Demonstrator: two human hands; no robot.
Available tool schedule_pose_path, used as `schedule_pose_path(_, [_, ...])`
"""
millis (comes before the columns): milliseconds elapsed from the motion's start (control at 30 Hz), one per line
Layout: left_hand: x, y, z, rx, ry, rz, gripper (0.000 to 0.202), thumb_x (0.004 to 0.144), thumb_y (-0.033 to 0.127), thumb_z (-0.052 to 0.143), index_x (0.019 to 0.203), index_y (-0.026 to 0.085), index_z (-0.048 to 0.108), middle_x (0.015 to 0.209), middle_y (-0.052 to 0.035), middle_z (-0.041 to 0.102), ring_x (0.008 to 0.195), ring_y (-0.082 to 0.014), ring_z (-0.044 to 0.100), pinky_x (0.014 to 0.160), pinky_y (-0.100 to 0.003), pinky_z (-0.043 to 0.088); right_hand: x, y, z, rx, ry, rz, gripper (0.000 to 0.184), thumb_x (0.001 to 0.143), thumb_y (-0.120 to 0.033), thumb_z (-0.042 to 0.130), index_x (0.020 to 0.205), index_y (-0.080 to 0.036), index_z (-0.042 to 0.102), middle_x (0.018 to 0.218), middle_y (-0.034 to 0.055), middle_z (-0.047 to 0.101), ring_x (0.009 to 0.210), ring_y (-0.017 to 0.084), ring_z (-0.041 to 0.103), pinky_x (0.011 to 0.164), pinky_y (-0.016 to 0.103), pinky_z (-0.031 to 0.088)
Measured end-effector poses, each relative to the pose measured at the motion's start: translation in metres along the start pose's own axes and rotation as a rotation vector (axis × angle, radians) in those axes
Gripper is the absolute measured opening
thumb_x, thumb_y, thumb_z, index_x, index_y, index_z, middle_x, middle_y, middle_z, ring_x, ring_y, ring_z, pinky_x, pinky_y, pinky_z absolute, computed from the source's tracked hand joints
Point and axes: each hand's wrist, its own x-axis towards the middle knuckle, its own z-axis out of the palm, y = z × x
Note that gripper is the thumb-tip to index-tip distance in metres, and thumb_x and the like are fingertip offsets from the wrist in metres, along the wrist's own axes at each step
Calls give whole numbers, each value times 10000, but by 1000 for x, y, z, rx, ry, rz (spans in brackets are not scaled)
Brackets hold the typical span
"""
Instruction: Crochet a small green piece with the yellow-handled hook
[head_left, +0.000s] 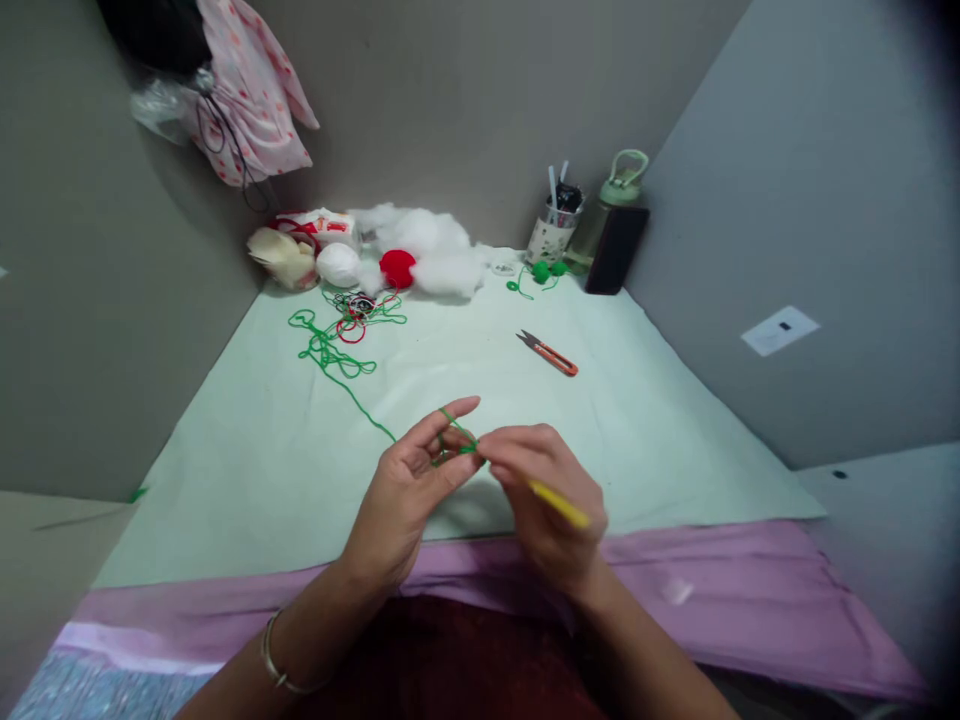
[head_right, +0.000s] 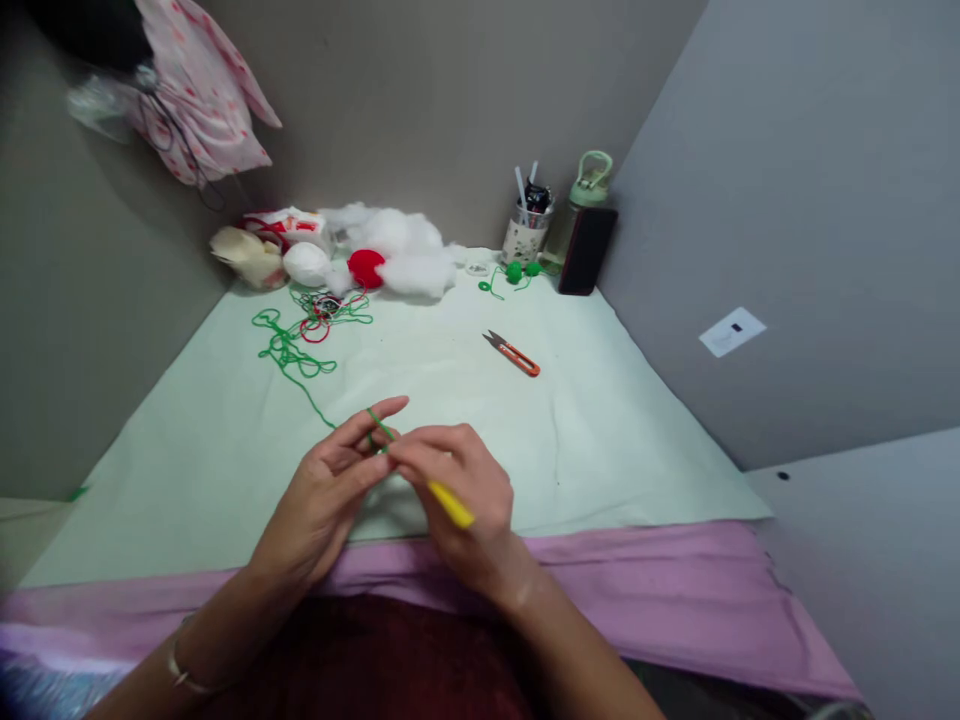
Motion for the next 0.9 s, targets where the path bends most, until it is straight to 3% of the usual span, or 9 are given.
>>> schedule_pose_path(100, [3, 1, -1, -161, -54, -137, 478, 782, 312, 894, 1239, 216, 790, 927, -26, 711, 901, -135, 622, 896, -253, 494, -4, 2, -3, -163, -20, -146, 385, 961, -77, 653, 1280, -274, 743, 1131, 91, 760, 990, 219, 725, 780, 349, 621])
schedule_pose_path(200, [6, 5, -4, -258, -52, -208, 414, 773, 294, 887, 1157, 157, 818, 883, -31, 693, 875, -138, 628, 943, -299, 518, -1, 2, -6, 29, 94, 60, 315, 988, -89, 616, 1189, -276, 769, 1009, 58, 764, 869, 190, 706, 733, 341, 600])
schedule_pose_path(267, [7, 6, -5, -235, -22, -165, 377, 784, 272, 875, 1145, 175, 822, 855, -10, 668, 864, -130, 628, 959, -299, 511, 3, 1, -5, 244, 157, 224, 251, 1014, -129, 595, 1086, -273, 787, 931, 31, 751, 756, 154, 669, 673, 313, 569])
schedule_pose_path(333, [5, 5, -5, -149, -29, -102, 375, 794, 259, 872, 1162, 218, 818, 873, -1, 672, 895, -131, 633, 944, -269, 491, 6, 1, -4, 402, 134, 316, 207, 1024, -184, 606, 1030, -268, 795, 925, 24, 747, 723, 136, 647, 643, 289, 545])
schedule_pose_path(467, [1, 0, -4, 34, -99, -28, 361, 842, 289, 850, 1200, 295, 801, 989, -17, 719, 1004, -156, 635, 957, -268, 461, 6, 4, -2, 462, 63, 389, 163, 1014, -234, 647, 1017, -268, 806, 952, 28, 763, 821, 142, 672, 712, 276, 546])
schedule_pose_path(633, [0, 1, -8, 120, -74, 9, 353, 843, 330, 849, 1192, 309, 802, 969, -11, 670, 966, -151, 612, 919, -260, 451, 5, 9, -5, 603, 84, 521, 169, 1033, -292, 628, 999, -265, 791, 924, 9, 777, 721, 104, 645, 692, 248, 526])
schedule_pose_path(767, [1, 5, -9, 155, -62, 51, 338, 823, 296, 861, 1156, 330, 813, 914, 7, 627, 909, -127, 586, 857, -227, 452, 9, 7, -8, 659, 62, 543, 206, 1054, -323, 586, 987, -251, 767, 906, 13, 780, 727, 114, 665, 692, 257, 539])
schedule_pose_path(900, [1, 6, -11, 214, -55, 89, 328, 852, 263, 833, 1167, 348, 802, 910, 12, 624, 905, -124, 588, 848, -218, 462, 9, -1, -11, 481, 36, 445, 212, 1070, -260, 547, 1028, -254, 755, 953, 12, 777, 756, 115, 679, 725, 274, 559])
